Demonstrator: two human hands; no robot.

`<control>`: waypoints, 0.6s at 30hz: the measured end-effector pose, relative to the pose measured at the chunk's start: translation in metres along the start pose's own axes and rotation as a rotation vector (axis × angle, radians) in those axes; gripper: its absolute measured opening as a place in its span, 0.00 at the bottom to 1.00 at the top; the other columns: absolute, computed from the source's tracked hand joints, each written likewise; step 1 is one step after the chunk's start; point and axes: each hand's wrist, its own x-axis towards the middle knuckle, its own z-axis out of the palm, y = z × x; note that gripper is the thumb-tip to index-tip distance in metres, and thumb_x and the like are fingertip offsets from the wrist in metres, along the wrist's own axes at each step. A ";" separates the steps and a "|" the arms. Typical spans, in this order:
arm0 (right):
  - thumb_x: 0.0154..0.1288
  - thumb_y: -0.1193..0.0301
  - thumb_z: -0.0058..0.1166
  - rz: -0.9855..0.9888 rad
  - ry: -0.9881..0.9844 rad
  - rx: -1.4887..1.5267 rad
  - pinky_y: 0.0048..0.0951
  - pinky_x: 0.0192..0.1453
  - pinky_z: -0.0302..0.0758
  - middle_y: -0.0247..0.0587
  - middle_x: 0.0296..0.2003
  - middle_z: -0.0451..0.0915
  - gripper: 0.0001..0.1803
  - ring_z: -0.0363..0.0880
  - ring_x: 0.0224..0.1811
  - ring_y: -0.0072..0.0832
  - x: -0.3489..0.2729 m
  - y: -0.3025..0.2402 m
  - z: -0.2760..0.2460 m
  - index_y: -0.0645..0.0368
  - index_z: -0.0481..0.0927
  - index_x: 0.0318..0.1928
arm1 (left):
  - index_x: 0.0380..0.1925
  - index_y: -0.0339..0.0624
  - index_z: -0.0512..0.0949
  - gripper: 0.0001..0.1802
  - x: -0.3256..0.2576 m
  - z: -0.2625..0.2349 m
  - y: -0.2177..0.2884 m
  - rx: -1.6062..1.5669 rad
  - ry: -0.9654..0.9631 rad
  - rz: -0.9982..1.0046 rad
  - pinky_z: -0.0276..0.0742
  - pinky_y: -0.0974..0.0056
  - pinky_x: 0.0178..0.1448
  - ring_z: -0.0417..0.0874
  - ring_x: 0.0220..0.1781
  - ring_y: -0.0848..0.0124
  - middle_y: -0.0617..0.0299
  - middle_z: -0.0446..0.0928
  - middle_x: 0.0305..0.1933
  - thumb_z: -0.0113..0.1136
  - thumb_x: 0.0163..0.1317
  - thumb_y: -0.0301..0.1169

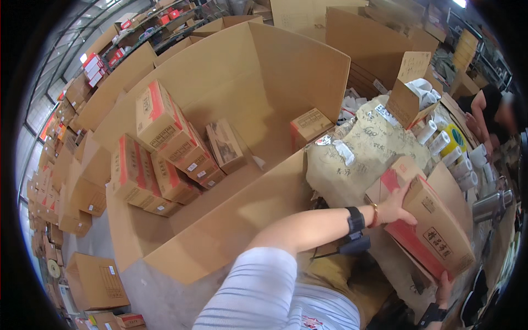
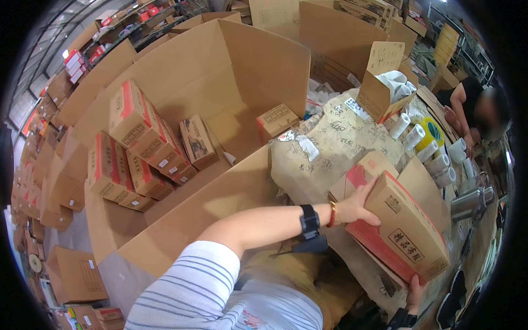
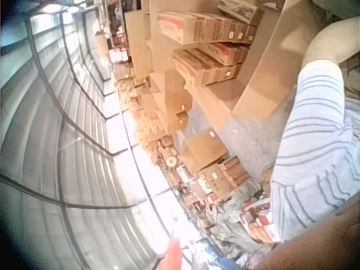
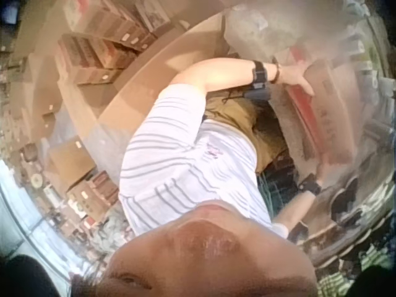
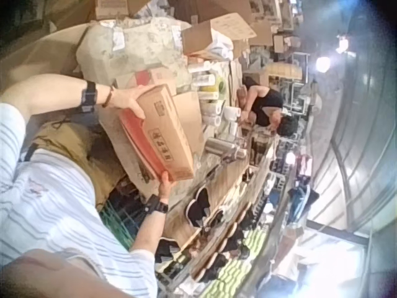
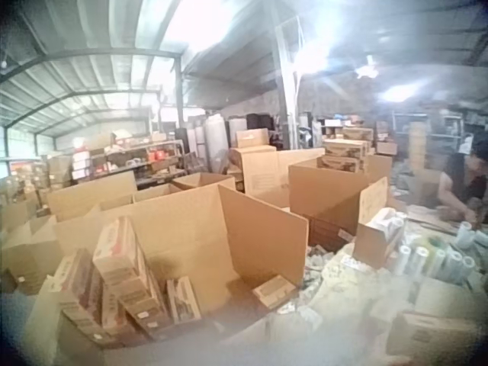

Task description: The recorder is folding shoe boxes, placing pairs of shoes inside them, and then stacking the packed boxes into a larger shipping crate.

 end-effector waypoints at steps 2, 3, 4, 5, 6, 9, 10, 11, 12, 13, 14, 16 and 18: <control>0.63 0.52 0.55 -0.131 -0.016 -0.008 0.39 0.66 0.60 0.43 0.60 0.66 0.38 0.65 0.62 0.35 0.013 -0.020 0.006 0.59 0.57 0.66 | 0.72 0.44 0.35 0.61 -0.024 -0.027 0.021 -0.493 -0.059 0.356 0.50 0.60 0.73 0.54 0.71 0.63 0.52 0.52 0.71 0.69 0.46 0.31; 0.63 0.52 0.55 -0.131 -0.022 -0.012 0.39 0.66 0.60 0.43 0.60 0.66 0.38 0.65 0.62 0.35 0.020 -0.029 0.008 0.59 0.57 0.66 | 0.71 0.43 0.33 0.62 -0.044 -0.046 0.039 -0.606 -0.019 0.338 0.54 0.60 0.72 0.55 0.71 0.64 0.52 0.51 0.71 0.68 0.43 0.25; 0.64 0.50 0.51 -0.288 -0.148 0.069 0.41 0.67 0.59 0.44 0.60 0.66 0.38 0.64 0.63 0.35 0.026 -0.038 0.008 0.59 0.56 0.66 | 0.71 0.42 0.32 0.64 -0.068 -0.065 0.057 -0.719 0.012 0.320 0.57 0.61 0.70 0.56 0.71 0.65 0.53 0.50 0.72 0.67 0.39 0.19; 0.66 0.48 0.47 -0.424 -0.288 0.157 0.42 0.68 0.58 0.44 0.60 0.66 0.39 0.64 0.63 0.36 0.041 -0.042 0.021 0.60 0.56 0.67 | 0.70 0.37 0.46 0.54 -0.092 -0.085 0.057 -0.776 0.151 0.396 0.63 0.61 0.67 0.63 0.67 0.65 0.51 0.61 0.67 0.64 0.41 0.19; 0.66 0.48 0.47 -0.422 -0.304 0.173 0.42 0.68 0.58 0.44 0.60 0.66 0.39 0.64 0.63 0.36 0.034 -0.058 0.045 0.60 0.56 0.67 | 0.62 0.33 0.64 0.39 -0.136 -0.118 0.049 -0.483 0.265 -0.089 0.68 0.63 0.63 0.73 0.58 0.64 0.51 0.73 0.57 0.63 0.45 0.22; 0.74 0.52 0.33 -0.576 -0.073 0.401 0.37 0.68 0.56 0.40 0.58 0.69 0.31 0.64 0.63 0.31 0.050 -0.171 0.195 0.55 0.54 0.69 | 0.42 0.32 0.77 0.19 -0.293 -0.195 -0.018 -0.202 0.638 0.398 0.77 0.59 0.49 0.80 0.46 0.65 0.53 0.78 0.44 0.57 0.52 0.34; 0.74 0.52 0.33 -0.578 -0.073 0.406 0.37 0.68 0.56 0.40 0.58 0.69 0.31 0.64 0.63 0.31 0.060 -0.160 0.195 0.55 0.54 0.69 | 0.36 0.38 0.76 0.17 -0.313 -0.205 0.018 -0.493 0.891 0.544 0.77 0.54 0.50 0.80 0.45 0.60 0.53 0.78 0.42 0.56 0.52 0.40; 0.75 0.54 0.32 -0.486 -0.058 0.300 0.35 0.66 0.58 0.38 0.56 0.70 0.29 0.65 0.62 0.29 0.080 -0.137 0.185 0.55 0.56 0.69 | 0.29 0.43 0.75 0.17 -0.333 -0.218 0.042 -0.794 1.135 0.685 0.77 0.50 0.50 0.80 0.44 0.55 0.52 0.77 0.40 0.55 0.53 0.46; 0.76 0.56 0.30 -0.388 -0.049 0.198 0.33 0.64 0.59 0.37 0.55 0.71 0.27 0.66 0.60 0.27 0.092 -0.120 0.185 0.56 0.58 0.68 | 0.38 0.44 0.76 0.19 -0.369 -0.238 0.051 -0.821 1.210 0.833 0.72 0.42 0.57 0.77 0.51 0.53 0.53 0.76 0.48 0.56 0.53 0.46; 0.76 0.56 0.33 -0.388 -0.012 0.160 0.28 0.60 0.62 0.37 0.52 0.73 0.26 0.68 0.56 0.25 0.094 -0.115 0.194 0.58 0.63 0.65 | 0.46 0.46 0.74 0.23 -0.393 -0.247 0.064 -0.693 1.331 0.832 0.67 0.38 0.61 0.73 0.57 0.53 0.54 0.73 0.54 0.57 0.54 0.47; 0.76 0.56 0.33 -0.385 -0.020 0.167 0.28 0.60 0.62 0.37 0.52 0.73 0.26 0.68 0.56 0.25 0.100 -0.100 0.200 0.58 0.63 0.65 | 0.53 0.47 0.72 0.28 -0.415 -0.251 0.079 -0.552 1.449 0.831 0.62 0.35 0.65 0.68 0.63 0.53 0.56 0.70 0.60 0.58 0.54 0.47; 0.76 0.58 0.34 -0.374 -0.056 0.161 0.25 0.58 0.63 0.37 0.49 0.73 0.24 0.68 0.54 0.23 0.114 -0.066 0.207 0.59 0.66 0.63 | 0.59 0.49 0.67 0.32 -0.465 -0.270 0.077 -0.563 1.482 0.886 0.56 0.34 0.67 0.62 0.67 0.53 0.58 0.66 0.64 0.58 0.54 0.47; 0.76 0.59 0.34 -0.388 -0.021 0.053 0.23 0.54 0.66 0.35 0.44 0.74 0.23 0.70 0.49 0.21 0.114 -0.060 0.221 0.61 0.68 0.60 | 0.64 0.51 0.62 0.37 -0.491 -0.285 0.053 -0.590 1.509 0.936 0.50 0.33 0.69 0.56 0.71 0.54 0.61 0.62 0.68 0.59 0.55 0.47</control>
